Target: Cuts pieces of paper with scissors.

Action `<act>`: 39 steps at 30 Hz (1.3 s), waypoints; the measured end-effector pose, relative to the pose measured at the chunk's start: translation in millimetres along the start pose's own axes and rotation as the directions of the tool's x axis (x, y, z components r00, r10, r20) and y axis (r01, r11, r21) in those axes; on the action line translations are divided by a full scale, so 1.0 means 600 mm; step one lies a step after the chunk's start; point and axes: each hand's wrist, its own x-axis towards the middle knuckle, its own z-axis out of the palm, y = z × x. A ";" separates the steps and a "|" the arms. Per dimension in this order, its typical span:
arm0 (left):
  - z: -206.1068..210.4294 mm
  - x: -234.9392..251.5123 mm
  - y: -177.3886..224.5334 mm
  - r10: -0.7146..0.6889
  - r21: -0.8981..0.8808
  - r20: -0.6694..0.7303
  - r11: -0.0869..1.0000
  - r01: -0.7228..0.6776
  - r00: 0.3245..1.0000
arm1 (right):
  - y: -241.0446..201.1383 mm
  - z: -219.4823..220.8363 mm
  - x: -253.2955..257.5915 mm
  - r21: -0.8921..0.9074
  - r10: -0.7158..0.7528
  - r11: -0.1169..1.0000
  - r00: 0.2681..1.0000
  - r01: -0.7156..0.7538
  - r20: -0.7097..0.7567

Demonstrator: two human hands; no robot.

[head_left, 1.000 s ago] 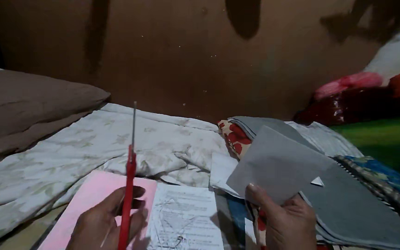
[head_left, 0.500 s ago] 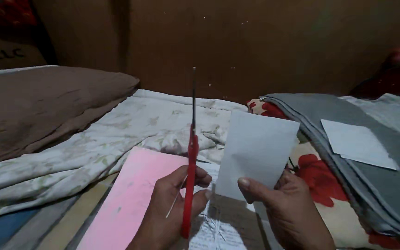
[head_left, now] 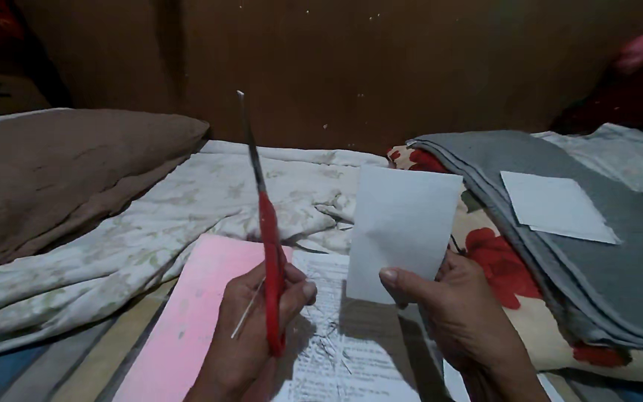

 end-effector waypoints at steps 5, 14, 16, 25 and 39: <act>0.008 -0.001 0.001 -0.015 0.054 -0.053 0.998 0.018 0.998 | -0.005 -0.002 -0.004 0.021 -0.028 0.999 0.999 0.027 0.023; -0.002 0.001 0.003 0.064 -0.099 -0.039 0.993 -0.067 0.997 | -0.001 -0.004 -0.001 -0.006 -0.042 0.999 0.999 0.042 0.022; -0.006 0.003 0.005 0.064 -0.090 -0.044 0.994 -0.068 0.997 | 0.000 -0.010 0.002 0.003 -0.055 0.998 0.998 0.055 -0.008; 0.005 -0.003 0.005 0.112 0.086 -0.121 0.991 -0.102 0.986 | -0.001 -0.019 0.003 -0.070 -0.056 0.996 0.998 0.058 0.022; 0.024 -0.014 0.019 0.062 -0.055 0.028 0.997 -0.060 0.998 | -0.006 0.008 -0.010 -0.052 -0.013 0.998 0.988 0.021 0.154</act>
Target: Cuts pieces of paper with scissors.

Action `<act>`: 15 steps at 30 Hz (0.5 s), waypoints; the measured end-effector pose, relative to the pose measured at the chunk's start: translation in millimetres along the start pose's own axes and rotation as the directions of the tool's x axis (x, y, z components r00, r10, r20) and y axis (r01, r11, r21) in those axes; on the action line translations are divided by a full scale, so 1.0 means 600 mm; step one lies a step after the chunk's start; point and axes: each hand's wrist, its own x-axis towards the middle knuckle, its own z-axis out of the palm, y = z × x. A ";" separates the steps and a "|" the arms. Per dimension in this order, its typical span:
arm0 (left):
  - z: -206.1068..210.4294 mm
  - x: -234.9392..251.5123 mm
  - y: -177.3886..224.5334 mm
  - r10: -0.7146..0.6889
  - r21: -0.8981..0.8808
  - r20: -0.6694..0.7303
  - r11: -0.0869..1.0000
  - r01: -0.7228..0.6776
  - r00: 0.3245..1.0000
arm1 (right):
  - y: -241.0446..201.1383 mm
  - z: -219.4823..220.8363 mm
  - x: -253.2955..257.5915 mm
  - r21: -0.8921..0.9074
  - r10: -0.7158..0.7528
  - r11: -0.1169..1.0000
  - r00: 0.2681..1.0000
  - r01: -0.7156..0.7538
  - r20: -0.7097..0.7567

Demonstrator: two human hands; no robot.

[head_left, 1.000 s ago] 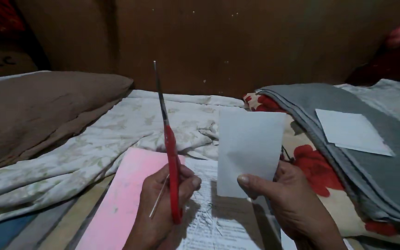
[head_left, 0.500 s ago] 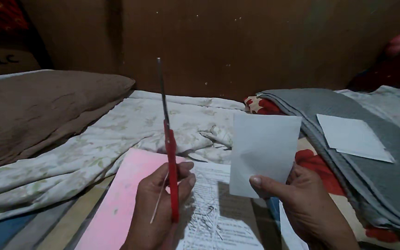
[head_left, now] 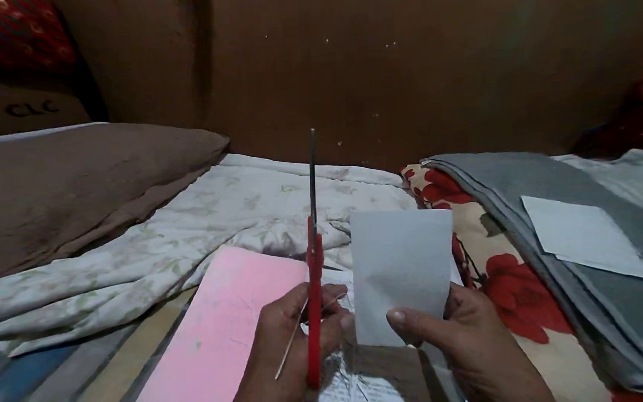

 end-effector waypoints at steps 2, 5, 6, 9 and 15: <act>-0.002 0.002 0.001 -0.069 -0.063 0.040 0.995 0.071 0.997 | 0.000 0.002 -0.001 0.024 0.001 1.000 1.000 -0.002 0.005; 0.000 0.001 0.001 -0.149 -0.173 0.046 0.973 0.154 0.988 | -0.001 0.008 -0.002 0.036 0.008 0.999 1.000 -0.009 0.016; 0.001 0.001 0.001 -0.161 -0.194 0.028 0.967 0.164 0.987 | 0.000 0.011 -0.002 0.038 0.006 0.999 1.000 -0.007 0.019; 0.002 0.001 0.002 -0.177 -0.185 -0.010 0.968 0.172 0.984 | 0.005 0.014 -0.002 0.050 -0.004 0.999 1.000 0.003 0.021; 0.005 0.001 0.005 -0.182 -0.208 -0.032 0.963 0.171 0.983 | 0.003 0.013 -0.003 0.049 -0.007 0.999 1.000 0.007 -0.009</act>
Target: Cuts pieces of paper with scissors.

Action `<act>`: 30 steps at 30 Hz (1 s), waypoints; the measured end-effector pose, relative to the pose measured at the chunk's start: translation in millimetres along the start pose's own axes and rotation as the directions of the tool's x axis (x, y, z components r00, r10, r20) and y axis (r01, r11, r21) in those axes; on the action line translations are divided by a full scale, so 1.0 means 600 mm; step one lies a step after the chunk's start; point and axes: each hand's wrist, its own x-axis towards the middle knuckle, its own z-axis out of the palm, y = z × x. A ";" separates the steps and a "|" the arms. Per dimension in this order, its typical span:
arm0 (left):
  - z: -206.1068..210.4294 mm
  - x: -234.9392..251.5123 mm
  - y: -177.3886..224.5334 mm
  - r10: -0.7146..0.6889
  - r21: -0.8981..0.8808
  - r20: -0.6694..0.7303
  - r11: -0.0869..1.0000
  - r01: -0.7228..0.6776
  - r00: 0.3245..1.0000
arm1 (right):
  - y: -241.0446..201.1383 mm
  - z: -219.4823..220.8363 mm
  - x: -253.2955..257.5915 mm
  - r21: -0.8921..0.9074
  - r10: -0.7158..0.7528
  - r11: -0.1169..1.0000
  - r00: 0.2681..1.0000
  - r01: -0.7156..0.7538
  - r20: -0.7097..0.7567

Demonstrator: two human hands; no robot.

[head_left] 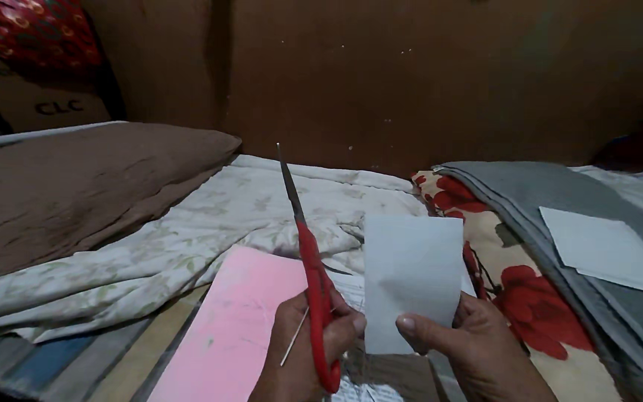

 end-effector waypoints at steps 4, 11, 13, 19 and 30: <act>-0.002 0.001 -0.006 0.060 0.036 0.007 0.998 -0.060 0.998 | 0.002 0.000 0.002 0.037 -0.004 0.999 1.000 0.005 -0.010; 0.002 -0.002 -0.006 0.078 0.058 0.008 0.995 -0.079 0.997 | 0.002 -0.006 0.005 0.059 0.012 0.998 0.995 -0.006 -0.098; 0.003 -0.003 -0.007 0.106 0.081 0.010 0.991 -0.106 0.994 | 0.003 -0.010 0.006 0.048 0.014 0.999 0.996 -0.010 -0.093; -0.013 0.005 0.006 0.028 0.289 -0.072 0.957 -0.006 0.997 | -0.003 -0.023 0.010 0.030 -0.006 0.999 0.980 0.012 -0.200; -0.017 0.001 -0.018 0.232 0.850 0.177 0.453 -0.268 0.956 | -0.004 -0.026 0.017 0.085 -0.027 0.995 0.940 0.059 -0.339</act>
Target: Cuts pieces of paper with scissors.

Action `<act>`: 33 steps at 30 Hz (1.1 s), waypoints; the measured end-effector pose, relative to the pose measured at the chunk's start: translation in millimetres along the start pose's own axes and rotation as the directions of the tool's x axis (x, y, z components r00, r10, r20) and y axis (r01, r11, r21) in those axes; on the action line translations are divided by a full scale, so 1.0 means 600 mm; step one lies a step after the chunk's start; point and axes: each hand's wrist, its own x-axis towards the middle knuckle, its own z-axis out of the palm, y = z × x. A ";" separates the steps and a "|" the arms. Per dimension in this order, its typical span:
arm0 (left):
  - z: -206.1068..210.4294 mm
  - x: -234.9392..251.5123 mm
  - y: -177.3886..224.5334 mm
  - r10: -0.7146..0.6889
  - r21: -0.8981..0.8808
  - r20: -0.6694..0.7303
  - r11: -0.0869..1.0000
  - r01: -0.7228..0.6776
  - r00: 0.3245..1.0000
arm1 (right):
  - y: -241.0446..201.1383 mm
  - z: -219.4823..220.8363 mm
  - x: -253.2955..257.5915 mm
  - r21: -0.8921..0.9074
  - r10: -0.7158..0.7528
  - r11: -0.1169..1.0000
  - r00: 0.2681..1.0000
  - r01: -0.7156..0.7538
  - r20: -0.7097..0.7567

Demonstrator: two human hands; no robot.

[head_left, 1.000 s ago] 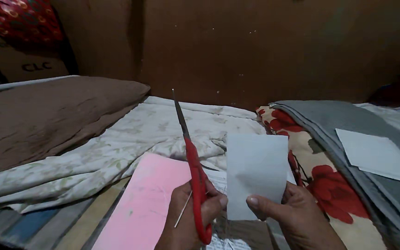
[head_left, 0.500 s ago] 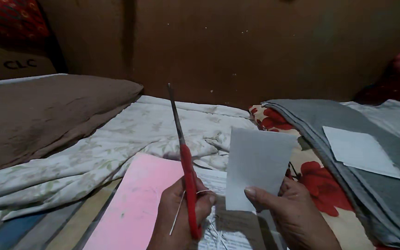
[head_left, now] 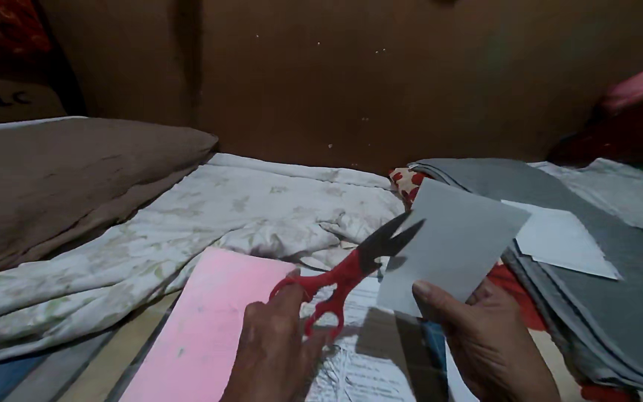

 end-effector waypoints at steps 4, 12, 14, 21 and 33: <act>0.014 -0.001 -0.009 0.096 0.015 -0.147 0.995 -0.094 0.985 | 0.002 0.011 -0.006 0.011 0.012 1.000 1.000 -0.013 0.025; 0.034 0.000 -0.018 0.233 0.106 -0.167 0.970 -0.217 0.958 | 0.014 0.010 -0.003 -0.004 -0.084 0.996 0.996 0.084 -0.013; 0.039 0.001 -0.018 0.229 0.084 -0.209 0.973 -0.216 0.951 | 0.014 0.011 -0.002 0.000 -0.058 0.998 0.998 0.058 -0.032; 0.009 0.007 -0.004 -0.044 -0.239 -0.187 0.971 -0.002 0.981 | -0.003 0.013 -0.006 0.113 0.058 0.992 0.998 -0.056 -0.018; -0.029 0.011 -0.003 -0.163 -0.470 0.231 0.845 0.256 0.959 | -0.061 0.010 -0.017 0.346 0.088 0.937 0.991 -0.046 -0.104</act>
